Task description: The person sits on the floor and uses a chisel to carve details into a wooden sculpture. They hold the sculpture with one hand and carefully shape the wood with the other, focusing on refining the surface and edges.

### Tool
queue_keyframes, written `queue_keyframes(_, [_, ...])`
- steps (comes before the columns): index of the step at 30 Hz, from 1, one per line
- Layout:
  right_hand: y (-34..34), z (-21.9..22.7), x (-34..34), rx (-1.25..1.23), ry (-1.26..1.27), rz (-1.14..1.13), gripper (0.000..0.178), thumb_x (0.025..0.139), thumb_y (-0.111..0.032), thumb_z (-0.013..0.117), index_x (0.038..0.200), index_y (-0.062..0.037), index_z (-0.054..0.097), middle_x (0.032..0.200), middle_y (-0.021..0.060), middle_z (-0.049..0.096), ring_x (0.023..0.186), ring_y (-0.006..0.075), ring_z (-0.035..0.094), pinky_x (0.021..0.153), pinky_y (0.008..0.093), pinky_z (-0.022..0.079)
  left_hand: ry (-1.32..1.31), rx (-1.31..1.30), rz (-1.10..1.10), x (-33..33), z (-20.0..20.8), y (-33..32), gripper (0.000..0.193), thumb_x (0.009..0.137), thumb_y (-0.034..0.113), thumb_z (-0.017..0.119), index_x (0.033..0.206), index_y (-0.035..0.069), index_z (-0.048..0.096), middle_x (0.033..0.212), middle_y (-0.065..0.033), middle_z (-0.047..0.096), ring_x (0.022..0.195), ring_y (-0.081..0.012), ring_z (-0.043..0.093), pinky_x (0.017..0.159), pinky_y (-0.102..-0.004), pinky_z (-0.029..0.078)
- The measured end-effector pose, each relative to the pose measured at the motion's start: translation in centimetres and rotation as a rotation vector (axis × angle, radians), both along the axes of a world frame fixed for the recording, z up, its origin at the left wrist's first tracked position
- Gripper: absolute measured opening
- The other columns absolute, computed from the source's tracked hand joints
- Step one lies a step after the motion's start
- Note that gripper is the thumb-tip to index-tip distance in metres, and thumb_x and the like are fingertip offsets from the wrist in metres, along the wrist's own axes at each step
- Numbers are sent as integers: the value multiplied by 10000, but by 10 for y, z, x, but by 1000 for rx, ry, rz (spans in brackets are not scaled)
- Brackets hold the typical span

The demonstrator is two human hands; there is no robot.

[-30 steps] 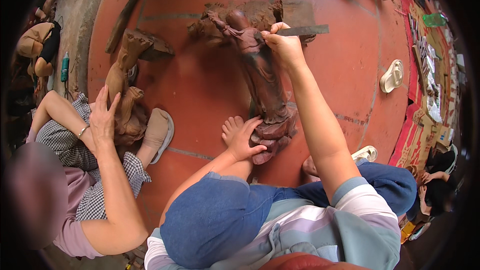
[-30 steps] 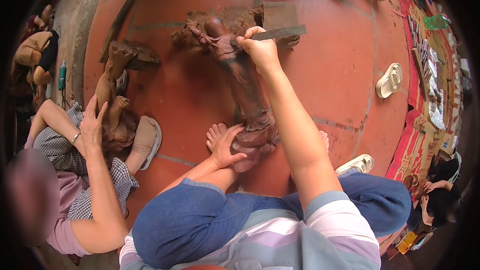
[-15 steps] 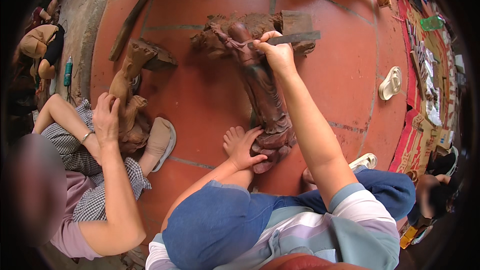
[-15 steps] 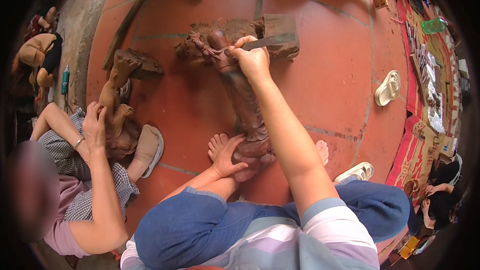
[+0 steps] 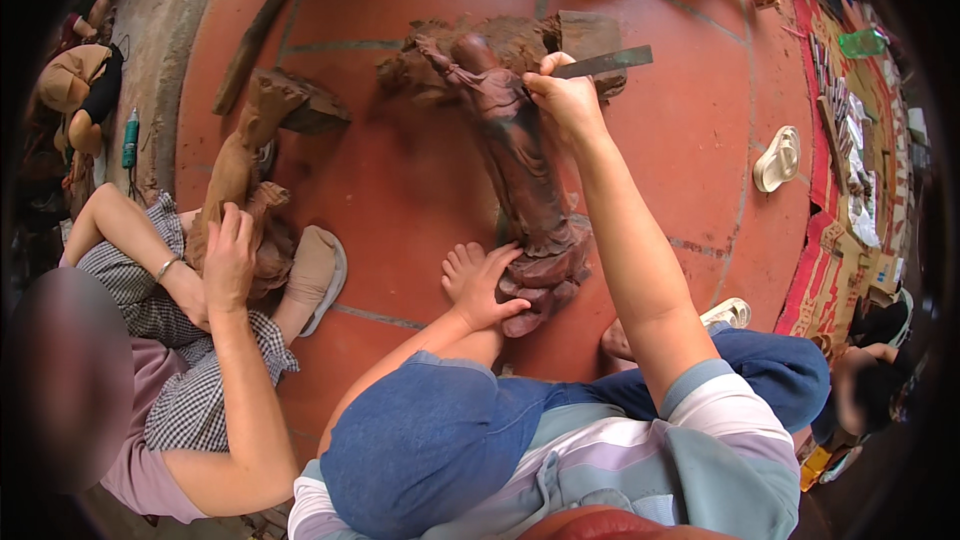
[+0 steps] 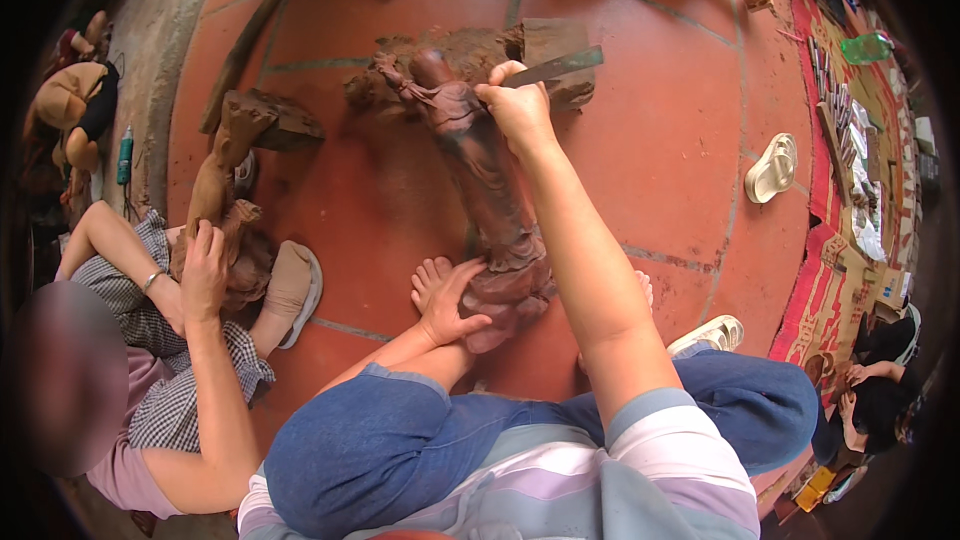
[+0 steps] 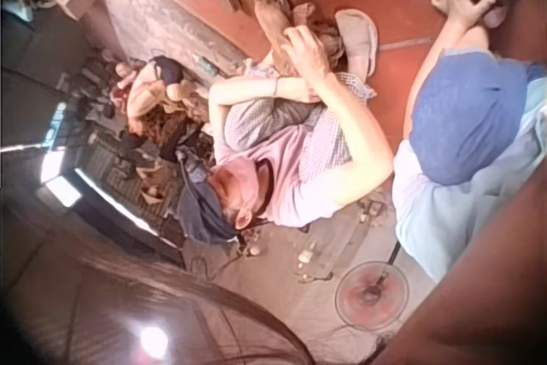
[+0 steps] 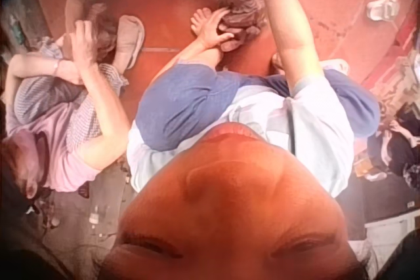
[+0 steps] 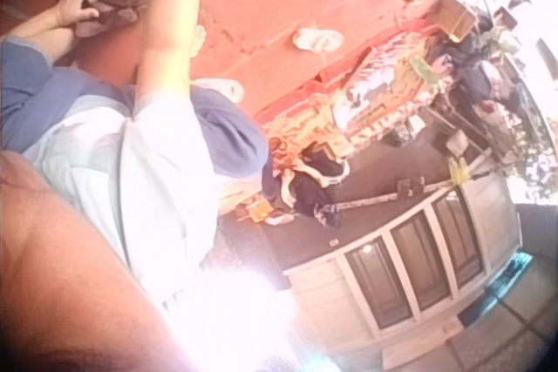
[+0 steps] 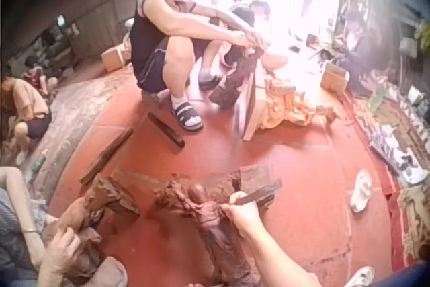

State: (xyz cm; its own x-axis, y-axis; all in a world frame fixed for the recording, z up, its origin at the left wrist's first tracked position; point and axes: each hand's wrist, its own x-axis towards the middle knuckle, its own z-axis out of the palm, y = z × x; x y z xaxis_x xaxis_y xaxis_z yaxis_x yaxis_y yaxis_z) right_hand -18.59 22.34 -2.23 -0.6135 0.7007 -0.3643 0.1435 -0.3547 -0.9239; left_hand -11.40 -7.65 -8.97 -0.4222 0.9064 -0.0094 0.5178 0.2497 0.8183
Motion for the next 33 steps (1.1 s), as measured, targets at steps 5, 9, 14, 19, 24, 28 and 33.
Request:
queue_keyframes(5, [4, 4, 2, -118, 81, 62, 266, 832, 20, 716, 808, -152, 514, 762, -32, 549, 671, 62, 532, 540, 191, 396, 60, -17, 0, -1, 7, 3, 835, 708, 729, 650, 1312, 156, 581, 1378, -29, 563, 1064, -328, 434, 918, -464, 291])
queue_keyframes(9, [12, 7, 0, -195, 1, 6, 275, 789, -2, 743, 761, -154, 516, 768, -58, 524, 701, 68, 535, 591, 216, 455, 90, -9, -9, -2, 3, 1, 840, 699, 731, 660, 1305, 154, 583, 1375, -29, 563, 1057, -329, 440, 919, -465, 291])
queue_keyframes(14, [12, 1, 5, -138, 42, 83, 278, 799, 8, 734, 749, -152, 513, 770, -55, 528, 703, 68, 529, 591, 229, 461, 17, 24, -2, -1, 4, 5, 848, 702, 716, 666, 1320, 143, 574, 1370, -41, 567, 1076, -333, 438, 937, -468, 287])
queue_keyframes(19, [15, 2, 3, -116, 52, 81, 268, 805, 26, 716, 748, -138, 513, 791, -47, 548, 713, 70, 536, 591, 214, 445, 92, -9, -10, -3, 5, 5, 852, 702, 735, 648, 1325, 159, 569, 1369, -30, 566, 1078, -334, 425, 931, -468, 282])
queue_keyframes(24, [8, 0, 9, -226, 116, 1, 253, 800, 34, 719, 770, -128, 528, 774, -48, 539, 719, 66, 532, 606, 216, 464, 98, -34, -13, -1, 5, 3, 852, 698, 739, 648, 1315, 156, 576, 1366, -32, 567, 1081, -332, 421, 927, -467, 280])
queue_keyframes(28, [9, 0, 11, -236, 139, 19, 228, 818, 56, 697, 820, -106, 536, 836, -22, 555, 797, 99, 608, 675, 218, 526, 84, 7, -1, 0, 0, 3, 850, 704, 750, 633, 1313, 159, 577, 1371, -28, 564, 1067, -332, 421, 918, -466, 280])
queue_keyframes(33, [6, 1, 9, -347, 155, -66, 239, 807, 73, 696, 788, -103, 535, 800, -27, 552, 731, 75, 562, 597, 205, 483, 55, 4, 10, 1, -2, 3, 852, 702, 757, 626, 1312, 164, 579, 1367, -23, 567, 1055, -332, 423, 912, -468, 280])
